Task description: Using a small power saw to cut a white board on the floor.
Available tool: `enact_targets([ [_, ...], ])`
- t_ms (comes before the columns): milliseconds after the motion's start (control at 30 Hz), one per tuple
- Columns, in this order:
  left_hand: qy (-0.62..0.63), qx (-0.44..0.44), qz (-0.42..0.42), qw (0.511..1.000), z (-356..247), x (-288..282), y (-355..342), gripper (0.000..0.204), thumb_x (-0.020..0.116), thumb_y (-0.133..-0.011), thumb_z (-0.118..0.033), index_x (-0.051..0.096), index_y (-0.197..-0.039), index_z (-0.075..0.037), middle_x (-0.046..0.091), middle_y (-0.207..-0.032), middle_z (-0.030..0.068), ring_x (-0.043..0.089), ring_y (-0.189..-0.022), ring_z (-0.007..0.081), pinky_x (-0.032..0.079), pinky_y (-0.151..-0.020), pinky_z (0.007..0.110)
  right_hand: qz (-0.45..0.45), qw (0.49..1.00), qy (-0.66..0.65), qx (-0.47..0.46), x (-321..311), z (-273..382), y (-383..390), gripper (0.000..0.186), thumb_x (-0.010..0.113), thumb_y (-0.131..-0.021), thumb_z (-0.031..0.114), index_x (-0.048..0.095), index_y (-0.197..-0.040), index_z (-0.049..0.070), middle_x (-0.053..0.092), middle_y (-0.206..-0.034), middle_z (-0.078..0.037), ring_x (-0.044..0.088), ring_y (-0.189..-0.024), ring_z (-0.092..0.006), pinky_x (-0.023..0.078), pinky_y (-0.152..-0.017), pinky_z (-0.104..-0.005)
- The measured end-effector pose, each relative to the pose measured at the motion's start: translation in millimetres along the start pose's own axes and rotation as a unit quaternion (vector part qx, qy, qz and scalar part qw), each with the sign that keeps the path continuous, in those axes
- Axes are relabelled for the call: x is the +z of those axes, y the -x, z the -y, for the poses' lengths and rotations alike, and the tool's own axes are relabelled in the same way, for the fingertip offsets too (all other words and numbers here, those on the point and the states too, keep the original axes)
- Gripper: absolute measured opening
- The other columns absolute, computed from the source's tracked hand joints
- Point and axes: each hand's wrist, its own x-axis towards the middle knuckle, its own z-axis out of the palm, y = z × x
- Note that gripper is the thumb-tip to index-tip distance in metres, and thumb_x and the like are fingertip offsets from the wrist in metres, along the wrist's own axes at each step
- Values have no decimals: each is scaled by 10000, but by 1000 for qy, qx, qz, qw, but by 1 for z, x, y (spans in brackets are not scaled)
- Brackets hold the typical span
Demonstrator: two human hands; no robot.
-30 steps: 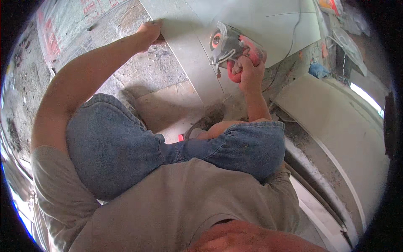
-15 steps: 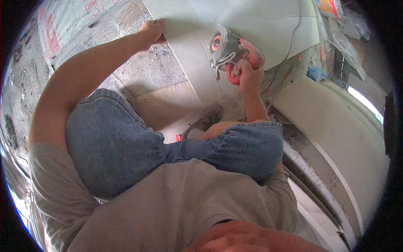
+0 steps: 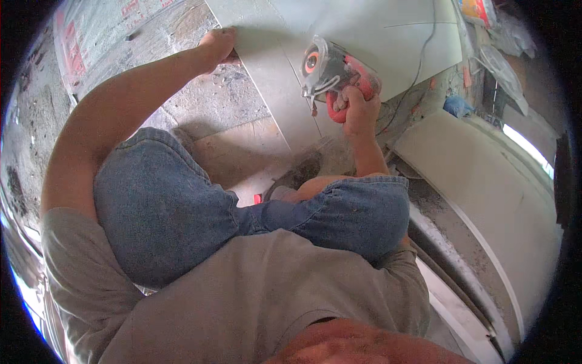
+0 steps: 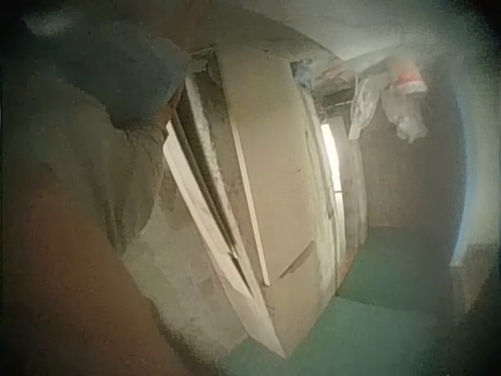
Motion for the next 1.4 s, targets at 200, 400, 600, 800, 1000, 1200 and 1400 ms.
enact_targets([
  [200, 342, -392, -84, 850, -137, -45, 23, 241, 395, -1061, -240, 579, -1162, -121, 688, -1014, 27, 711, -737, 172, 628, -658, 327, 3, 1000, -1, -14, 14, 20, 8, 92, 550, -832, -26, 511, -889, 34, 480, -631, -35, 466, -511, -150, 425, -480, -340],
  [400, 329, -344, -48, 878, -125, -40, 23, 297, 424, -1048, -285, 629, -1070, -72, 703, -944, 88, 706, -757, 184, 629, -691, 333, -8, 999, -36, 11, 15, 20, 9, 147, 559, -822, -37, 504, -933, 42, 482, -644, -32, 463, -511, -148, 429, -482, -340],
  [600, 355, -348, -84, 864, -122, -41, 22, 353, 447, -1035, -338, 647, -1111, -57, 694, -922, 91, 698, -747, 200, 630, -704, 341, 11, 1000, -28, -1, 10, 11, 6, 339, 515, -768, -78, 475, -1086, 31, 470, -680, -37, 484, -495, -139, 424, -459, -297],
  [800, 418, -368, -133, 820, -136, -41, 23, 372, 431, -1040, -328, 635, -1121, -27, 698, -926, 109, 715, -793, 216, 645, -722, 334, -12, 998, -53, 18, 14, 14, 9, 146, 560, -811, -38, 507, -933, 23, 481, -648, -39, 456, -507, -145, 438, -488, -343],
  [1000, 397, -368, -127, 831, -147, -45, 25, 378, 407, -1049, -303, 615, -1141, -1, 696, -982, 149, 723, -827, 235, 650, -745, 357, -1, 1000, -15, 13, 18, 22, 13, 155, 546, -821, -42, 510, -952, 32, 476, -642, -31, 447, -507, -137, 430, -495, -327],
  [1200, 416, -376, -132, 818, -145, -44, 23, 392, 409, -1053, -324, 610, -1154, -3, 696, -1007, 133, 720, -828, 233, 645, -764, 365, 10, 1000, -23, -6, 16, 17, 12, 199, 543, -821, -48, 499, -996, 37, 469, -637, -31, 449, -506, -141, 429, -495, -323],
  [1400, 385, -383, -144, 827, -138, -41, 23, 379, 418, -1048, -323, 622, -1120, -13, 698, -983, 122, 719, -814, 231, 643, -770, 374, 15, 1000, -21, -7, 25, 28, 16, 285, 541, -809, -55, 457, -1058, 56, 470, -653, -35, 450, -502, -142, 433, -491, -325],
])
